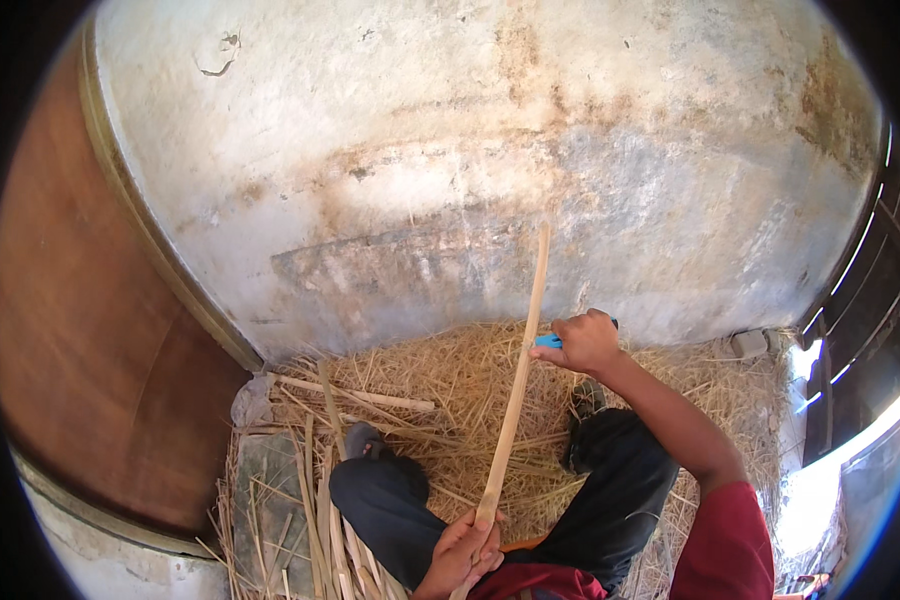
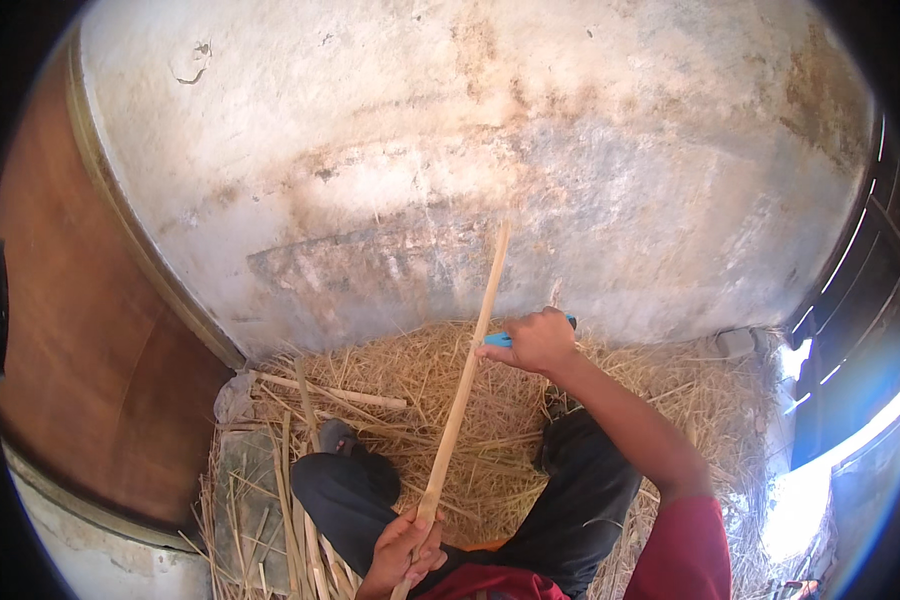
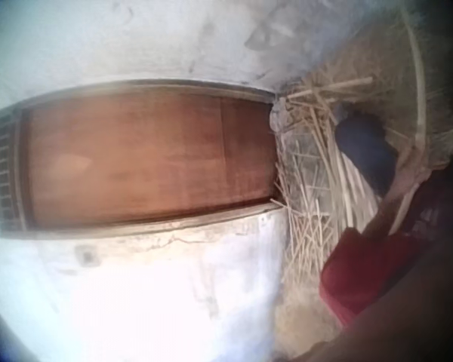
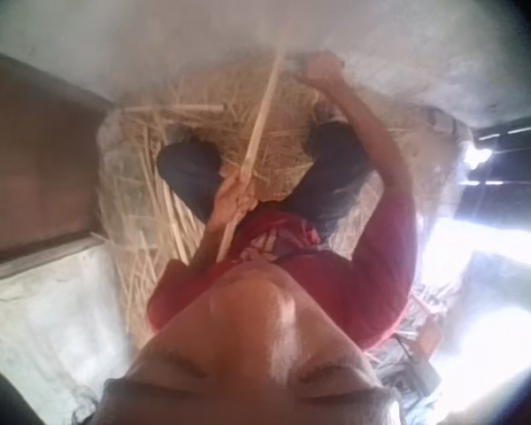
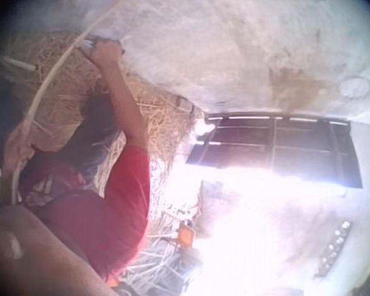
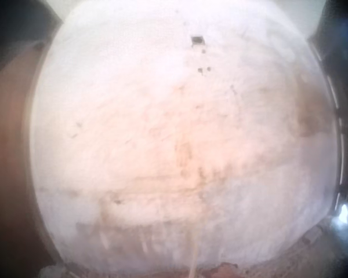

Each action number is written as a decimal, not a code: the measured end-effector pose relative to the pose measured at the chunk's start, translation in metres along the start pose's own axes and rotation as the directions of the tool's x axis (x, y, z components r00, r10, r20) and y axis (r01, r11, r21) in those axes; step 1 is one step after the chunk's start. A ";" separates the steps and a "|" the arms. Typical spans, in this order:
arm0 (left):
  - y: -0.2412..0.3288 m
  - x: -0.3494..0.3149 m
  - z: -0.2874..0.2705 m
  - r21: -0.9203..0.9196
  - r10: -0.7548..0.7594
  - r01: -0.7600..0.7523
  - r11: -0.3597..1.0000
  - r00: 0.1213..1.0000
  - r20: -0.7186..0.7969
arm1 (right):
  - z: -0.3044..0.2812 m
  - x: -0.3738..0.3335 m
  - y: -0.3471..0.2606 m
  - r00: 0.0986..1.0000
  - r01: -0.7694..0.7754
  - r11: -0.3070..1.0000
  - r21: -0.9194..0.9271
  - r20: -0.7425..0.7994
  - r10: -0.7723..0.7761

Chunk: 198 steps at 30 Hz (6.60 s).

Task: The person sits on a bed of straw and uses a small knife to shave thin strips off a long bamboo pole. They hold the pole with one hand and repeatedly scrape the blade along its length to remove the outer layer.

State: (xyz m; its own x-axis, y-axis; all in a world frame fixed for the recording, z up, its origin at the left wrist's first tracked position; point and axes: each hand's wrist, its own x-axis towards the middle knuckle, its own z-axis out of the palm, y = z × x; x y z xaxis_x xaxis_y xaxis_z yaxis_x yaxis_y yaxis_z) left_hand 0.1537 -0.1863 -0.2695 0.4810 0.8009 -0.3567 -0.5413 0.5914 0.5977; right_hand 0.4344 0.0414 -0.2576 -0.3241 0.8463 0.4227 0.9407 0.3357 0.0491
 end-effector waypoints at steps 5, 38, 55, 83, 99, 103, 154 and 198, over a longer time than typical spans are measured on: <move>-0.035 -0.022 -0.019 0.020 -0.067 0.067 0.998 0.998 0.010 | 0.023 0.012 0.078 0.954 -0.292 0.954 -0.062 -0.087 0.286; 0.015 0.067 -0.018 0.061 0.088 -0.090 0.994 0.996 0.026 | -0.019 -0.043 -0.062 0.969 0.201 0.944 0.263 0.085 -0.231; 0.021 0.057 0.001 0.358 0.132 -0.129 0.925 0.991 0.016 | -0.013 -0.044 -0.080 0.950 0.202 0.939 0.277 0.179 -0.257; -0.017 -0.030 -0.010 0.526 -0.015 0.023 0.850 1.000 -0.019 | 0.034 0.008 0.080 0.966 -0.213 0.977 0.012 -0.150 0.212; -0.018 -0.017 -0.031 0.068 -0.091 0.095 0.993 0.994 -0.062 | 0.021 -0.024 0.048 0.868 -0.396 0.914 0.090 0.362 0.341; -0.004 0.038 -0.033 -0.183 -0.010 0.005 0.983 1.000 -0.026 | -0.017 -0.026 -0.037 0.969 -0.041 0.977 0.210 0.246 -0.013; -0.029 -0.054 -0.016 0.099 -0.236 0.242 0.965 0.969 -0.071 | 0.060 0.019 0.158 0.833 -0.544 0.833 -0.095 0.059 0.551; 0.023 0.026 -0.003 0.194 0.087 -0.084 0.977 0.996 -0.009 | 0.037 0.006 -0.034 0.994 0.044 0.988 0.150 0.096 -0.059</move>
State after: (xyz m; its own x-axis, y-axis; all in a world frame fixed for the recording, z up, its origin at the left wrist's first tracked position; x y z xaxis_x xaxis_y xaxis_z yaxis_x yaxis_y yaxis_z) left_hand 0.1518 -0.1512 -0.2670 0.4259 0.8501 -0.3096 -0.4357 0.4927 0.7533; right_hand 0.3963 0.0507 -0.2903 -0.3869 0.8610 0.3301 0.8999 0.4307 -0.0684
